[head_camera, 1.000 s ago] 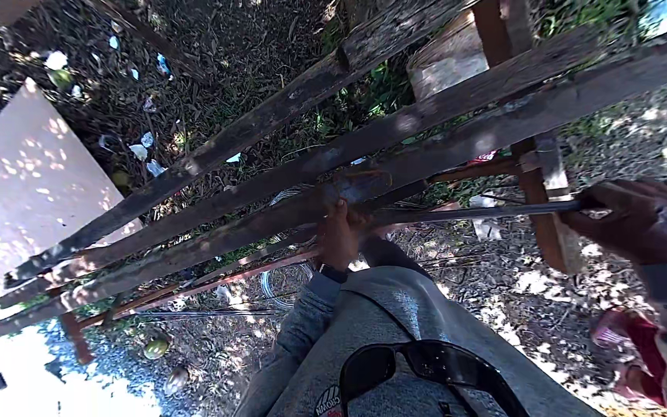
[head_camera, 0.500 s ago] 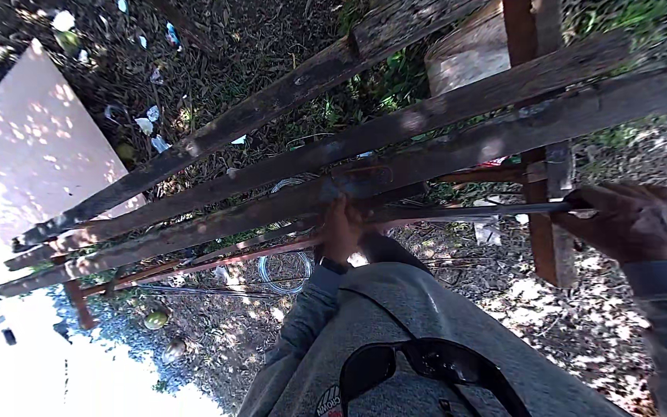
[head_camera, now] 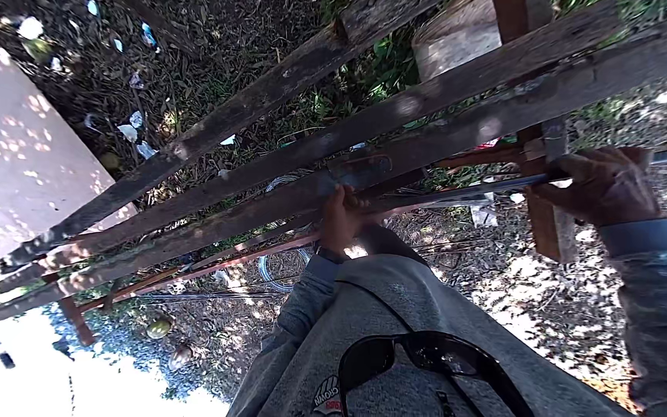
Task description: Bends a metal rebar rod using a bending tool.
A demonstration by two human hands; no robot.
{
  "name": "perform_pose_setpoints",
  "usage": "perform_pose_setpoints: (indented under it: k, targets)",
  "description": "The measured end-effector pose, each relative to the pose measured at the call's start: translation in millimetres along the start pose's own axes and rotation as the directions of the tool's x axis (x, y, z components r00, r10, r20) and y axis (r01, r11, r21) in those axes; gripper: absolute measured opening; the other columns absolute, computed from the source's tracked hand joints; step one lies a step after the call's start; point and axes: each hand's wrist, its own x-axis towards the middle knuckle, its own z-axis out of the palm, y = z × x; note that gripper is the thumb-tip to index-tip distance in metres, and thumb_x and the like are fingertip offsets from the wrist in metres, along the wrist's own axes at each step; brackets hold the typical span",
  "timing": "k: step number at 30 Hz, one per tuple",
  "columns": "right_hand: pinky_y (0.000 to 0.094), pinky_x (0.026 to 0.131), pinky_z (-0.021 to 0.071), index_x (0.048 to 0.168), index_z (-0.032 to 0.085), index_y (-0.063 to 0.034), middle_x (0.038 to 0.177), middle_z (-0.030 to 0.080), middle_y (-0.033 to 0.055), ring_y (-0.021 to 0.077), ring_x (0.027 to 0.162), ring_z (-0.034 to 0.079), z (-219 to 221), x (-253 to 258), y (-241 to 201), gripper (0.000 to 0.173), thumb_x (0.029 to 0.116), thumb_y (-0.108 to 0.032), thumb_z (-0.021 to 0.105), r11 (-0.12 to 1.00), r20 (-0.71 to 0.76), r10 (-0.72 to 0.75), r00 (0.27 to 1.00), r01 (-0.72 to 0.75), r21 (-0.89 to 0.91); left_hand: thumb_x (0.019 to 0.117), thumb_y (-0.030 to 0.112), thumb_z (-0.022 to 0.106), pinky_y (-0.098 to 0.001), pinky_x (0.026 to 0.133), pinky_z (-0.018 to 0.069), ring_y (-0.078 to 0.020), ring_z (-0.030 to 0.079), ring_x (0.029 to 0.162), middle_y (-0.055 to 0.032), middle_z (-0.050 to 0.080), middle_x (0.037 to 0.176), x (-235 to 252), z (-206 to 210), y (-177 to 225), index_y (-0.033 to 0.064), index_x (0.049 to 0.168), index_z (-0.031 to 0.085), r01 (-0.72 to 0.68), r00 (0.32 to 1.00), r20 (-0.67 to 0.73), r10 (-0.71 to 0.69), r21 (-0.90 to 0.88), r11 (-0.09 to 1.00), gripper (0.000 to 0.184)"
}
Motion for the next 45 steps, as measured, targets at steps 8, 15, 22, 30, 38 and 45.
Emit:
perform_pose_setpoints:
  k: [8,15,22,30,38,45]
  targets:
    - [0.0696,0.098,0.0387,0.105,0.072,-0.0095,0.110,0.070,0.0184,0.0436,0.110,0.062,24,6,-44,0.038,0.0860,-0.042,0.070,0.998,0.023,-0.017,1.000,0.016,0.056,0.1093,0.053,0.035,-0.0430,0.092,0.0576,-0.0232,0.070,0.102,-0.0106,0.072,0.113,-3,-2,4,0.0101,0.126,0.064,0.009,0.999,0.044,-0.016,0.148,0.989,0.054]
    - [0.0690,0.090,0.0417,0.098,0.070,-0.0078,0.103,0.070,0.0185,0.0424,0.102,0.065,27,-7,-66,0.036,0.0854,-0.041,0.068,0.999,-0.003,0.007,1.000,-0.006,0.051,0.1092,0.054,0.034,-0.0439,0.081,0.0613,-0.0246,0.073,0.090,-0.0102,0.073,0.100,1,4,5,0.0091,0.117,0.062,-0.004,1.000,-0.026,0.009,0.166,0.986,0.054]
    - [0.0685,0.090,0.0415,0.097,0.070,-0.0099,0.101,0.069,0.0164,0.0417,0.102,0.064,30,0,-58,0.035,0.0843,-0.043,0.068,0.999,-0.023,-0.015,1.000,0.017,0.049,0.1095,0.054,0.032,-0.0443,0.076,0.0607,-0.0266,0.072,0.087,-0.0116,0.072,0.097,6,2,2,0.0096,0.114,0.061,0.009,0.999,-0.034,-0.004,0.157,0.988,0.054]
    - [0.0680,0.091,0.0428,0.100,0.070,-0.0122,0.100,0.069,0.0148,0.0398,0.102,0.065,44,-13,-64,0.042,0.0853,-0.051,0.064,0.998,-0.010,0.040,0.999,-0.039,0.050,0.1087,0.057,0.032,-0.0438,0.082,0.0599,-0.0237,0.071,0.093,-0.0099,0.072,0.106,4,-8,10,0.0115,0.123,0.062,0.039,0.999,0.020,-0.045,0.222,0.974,0.056]
    - [0.0690,0.091,0.0420,0.098,0.069,-0.0107,0.101,0.069,0.0169,0.0421,0.103,0.064,42,-25,-79,0.040,0.0847,-0.048,0.064,0.992,0.005,0.122,0.992,-0.122,-0.008,0.1066,0.057,0.040,-0.0351,0.066,0.0569,-0.0150,0.061,0.068,0.0010,0.058,0.077,7,-12,6,0.0170,0.111,0.065,-0.001,0.998,0.059,-0.011,0.201,0.980,0.048]
    - [0.0689,0.091,0.0415,0.097,0.069,-0.0094,0.098,0.069,0.0179,0.0432,0.101,0.064,44,-39,-93,0.040,0.0858,-0.048,0.066,0.986,-0.014,0.165,0.986,-0.165,-0.004,0.1072,0.055,0.041,-0.0326,0.061,0.0531,-0.0116,0.050,0.056,0.0050,0.045,0.067,13,-17,0,0.0190,0.105,0.062,-0.052,0.994,0.106,0.036,0.156,0.986,0.042]
